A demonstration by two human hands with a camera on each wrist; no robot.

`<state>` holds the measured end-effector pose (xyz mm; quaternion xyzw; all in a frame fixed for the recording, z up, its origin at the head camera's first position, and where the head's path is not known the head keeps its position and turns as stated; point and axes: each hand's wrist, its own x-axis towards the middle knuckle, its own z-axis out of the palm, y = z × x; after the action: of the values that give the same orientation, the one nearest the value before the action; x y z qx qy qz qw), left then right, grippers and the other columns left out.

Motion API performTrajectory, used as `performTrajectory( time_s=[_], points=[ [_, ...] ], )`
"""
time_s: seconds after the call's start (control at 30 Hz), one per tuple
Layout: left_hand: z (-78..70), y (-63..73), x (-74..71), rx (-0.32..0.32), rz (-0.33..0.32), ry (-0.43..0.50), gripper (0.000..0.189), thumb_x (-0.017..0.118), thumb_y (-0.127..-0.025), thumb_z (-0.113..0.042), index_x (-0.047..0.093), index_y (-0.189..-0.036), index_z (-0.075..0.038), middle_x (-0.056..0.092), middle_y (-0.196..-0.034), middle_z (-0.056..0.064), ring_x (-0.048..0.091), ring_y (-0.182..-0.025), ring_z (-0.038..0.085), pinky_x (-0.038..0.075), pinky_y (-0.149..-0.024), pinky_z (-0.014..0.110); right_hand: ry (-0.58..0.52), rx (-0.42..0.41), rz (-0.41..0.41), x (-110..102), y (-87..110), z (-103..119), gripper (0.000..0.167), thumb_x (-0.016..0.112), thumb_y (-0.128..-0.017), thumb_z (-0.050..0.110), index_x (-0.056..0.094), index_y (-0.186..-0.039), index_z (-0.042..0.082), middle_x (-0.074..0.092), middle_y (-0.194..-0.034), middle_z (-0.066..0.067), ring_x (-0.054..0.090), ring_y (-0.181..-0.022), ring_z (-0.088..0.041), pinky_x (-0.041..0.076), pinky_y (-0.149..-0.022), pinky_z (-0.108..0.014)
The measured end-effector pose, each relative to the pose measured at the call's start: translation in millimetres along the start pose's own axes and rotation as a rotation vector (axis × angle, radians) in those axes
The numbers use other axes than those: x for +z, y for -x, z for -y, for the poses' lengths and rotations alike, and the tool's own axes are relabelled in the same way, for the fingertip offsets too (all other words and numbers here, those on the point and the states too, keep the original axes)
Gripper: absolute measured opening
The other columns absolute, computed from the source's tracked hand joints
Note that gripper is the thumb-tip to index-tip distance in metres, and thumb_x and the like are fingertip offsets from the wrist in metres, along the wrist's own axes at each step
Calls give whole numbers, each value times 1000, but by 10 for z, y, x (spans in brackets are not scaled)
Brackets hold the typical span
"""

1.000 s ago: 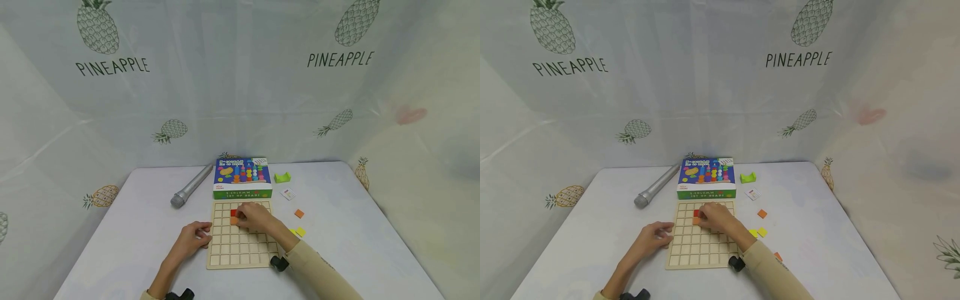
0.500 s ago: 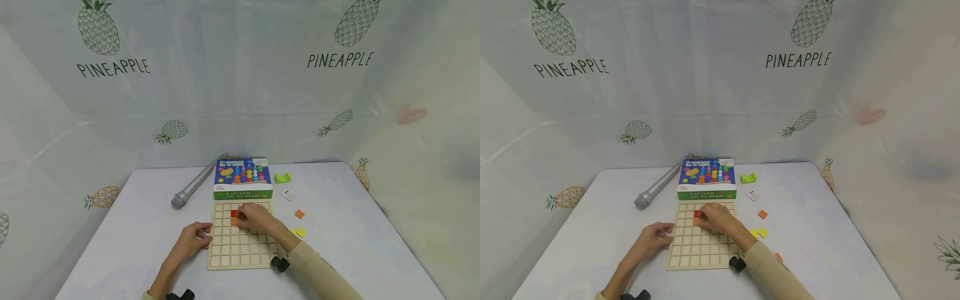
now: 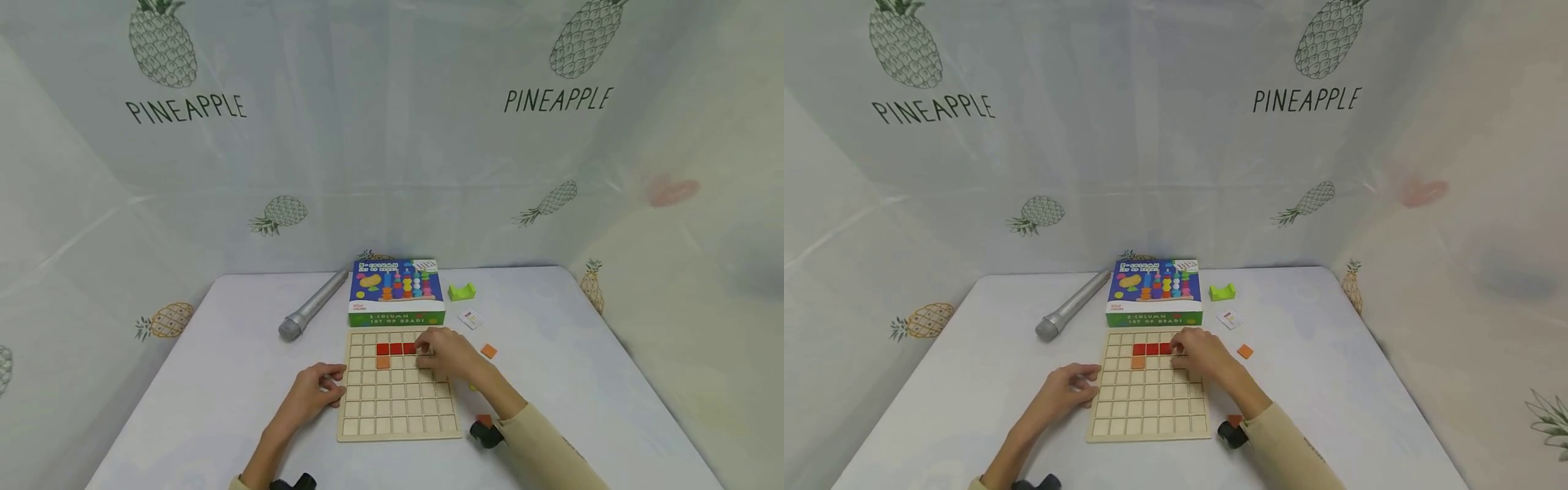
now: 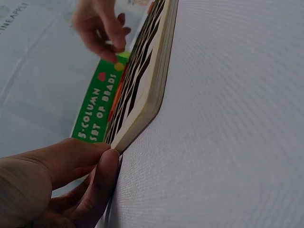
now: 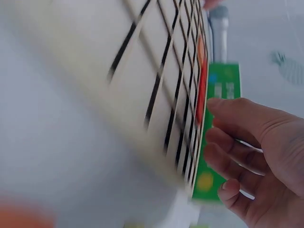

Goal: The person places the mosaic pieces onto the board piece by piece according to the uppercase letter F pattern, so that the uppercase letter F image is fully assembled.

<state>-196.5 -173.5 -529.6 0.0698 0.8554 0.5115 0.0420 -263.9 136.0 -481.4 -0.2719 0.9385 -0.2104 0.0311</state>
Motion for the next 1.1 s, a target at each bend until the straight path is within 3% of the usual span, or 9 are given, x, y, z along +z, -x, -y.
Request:
performTrajectory(
  time_s=[0.37,0.53,0.7,1.1],
  points=[
    [-45,-26,-15,5,-3,-5,43,74,-80,1,64,-122,4,63,-103,14,65,-74,13,60,-57,22,60,163,-127,-290,501,-717,29,80,-80,21,72,-106,10,67,-96,-2,57,-76,-11,52,-68,-28],
    [-34,-3,-11,-10,-5,-24,44,74,-80,1,64,-123,3,64,-102,12,64,-73,11,60,-56,22,90,178,-161,-306,647,-939,27,80,-80,19,73,-103,9,65,-94,-2,53,-74,-10,48,-64,-25],
    [-25,28,3,1,-19,-24,43,74,-80,1,65,-122,3,64,-101,12,64,-72,9,60,-56,22,96,178,-189,-301,701,-1056,26,80,-80,19,73,-102,8,65,-94,-2,51,-72,-10,45,-61,-23],
    [-33,34,3,-2,-7,-18,43,74,-81,1,64,-122,4,63,-103,14,64,-71,10,60,-57,22,48,212,-145,-327,701,-1086,22,79,-81,18,75,-99,6,66,-89,-1,54,-74,-11,46,-62,-24]
  ],
)
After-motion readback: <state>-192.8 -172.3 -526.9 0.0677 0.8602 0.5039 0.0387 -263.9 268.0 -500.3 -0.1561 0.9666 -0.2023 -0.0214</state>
